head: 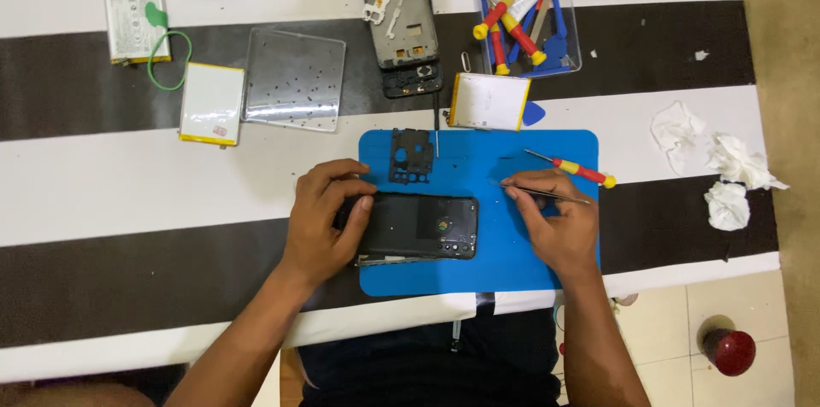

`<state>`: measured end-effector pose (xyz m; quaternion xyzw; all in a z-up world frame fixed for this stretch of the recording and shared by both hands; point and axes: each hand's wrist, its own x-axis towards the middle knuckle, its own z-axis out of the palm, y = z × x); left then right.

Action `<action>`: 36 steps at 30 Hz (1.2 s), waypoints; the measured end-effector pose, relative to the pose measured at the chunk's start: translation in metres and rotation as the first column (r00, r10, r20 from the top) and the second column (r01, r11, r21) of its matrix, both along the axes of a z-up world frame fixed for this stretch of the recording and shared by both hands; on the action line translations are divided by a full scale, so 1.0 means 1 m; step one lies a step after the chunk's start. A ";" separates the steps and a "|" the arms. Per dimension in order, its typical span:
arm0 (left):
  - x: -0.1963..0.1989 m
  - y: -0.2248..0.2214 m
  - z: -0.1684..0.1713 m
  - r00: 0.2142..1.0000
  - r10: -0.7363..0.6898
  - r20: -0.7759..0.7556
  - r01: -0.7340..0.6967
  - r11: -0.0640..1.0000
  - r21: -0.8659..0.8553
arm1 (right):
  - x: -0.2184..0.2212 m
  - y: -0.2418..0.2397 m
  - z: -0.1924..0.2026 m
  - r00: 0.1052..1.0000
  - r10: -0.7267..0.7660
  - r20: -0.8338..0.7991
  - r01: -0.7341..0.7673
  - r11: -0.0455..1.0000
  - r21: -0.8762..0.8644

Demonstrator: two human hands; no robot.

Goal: The person disassembles and repairs the internal components of a smartphone.

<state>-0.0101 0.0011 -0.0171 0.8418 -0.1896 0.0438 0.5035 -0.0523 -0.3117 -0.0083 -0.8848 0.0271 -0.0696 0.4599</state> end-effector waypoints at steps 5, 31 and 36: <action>0.001 -0.001 0.002 0.999 0.001 0.036 -0.002 1.000 0.011 | 0.000 0.036 0.009 0.992 0.121 0.026 -0.123 0.985 0.120; 0.003 -0.001 0.004 0.978 -0.208 -0.006 0.207 0.973 0.103 | 0.006 0.072 0.014 0.943 0.331 0.000 -0.323 0.919 0.224; 0.002 -0.003 0.002 0.966 -0.249 0.069 0.235 0.957 0.167 | 0.005 0.074 0.007 0.936 0.351 0.016 -0.342 0.900 0.269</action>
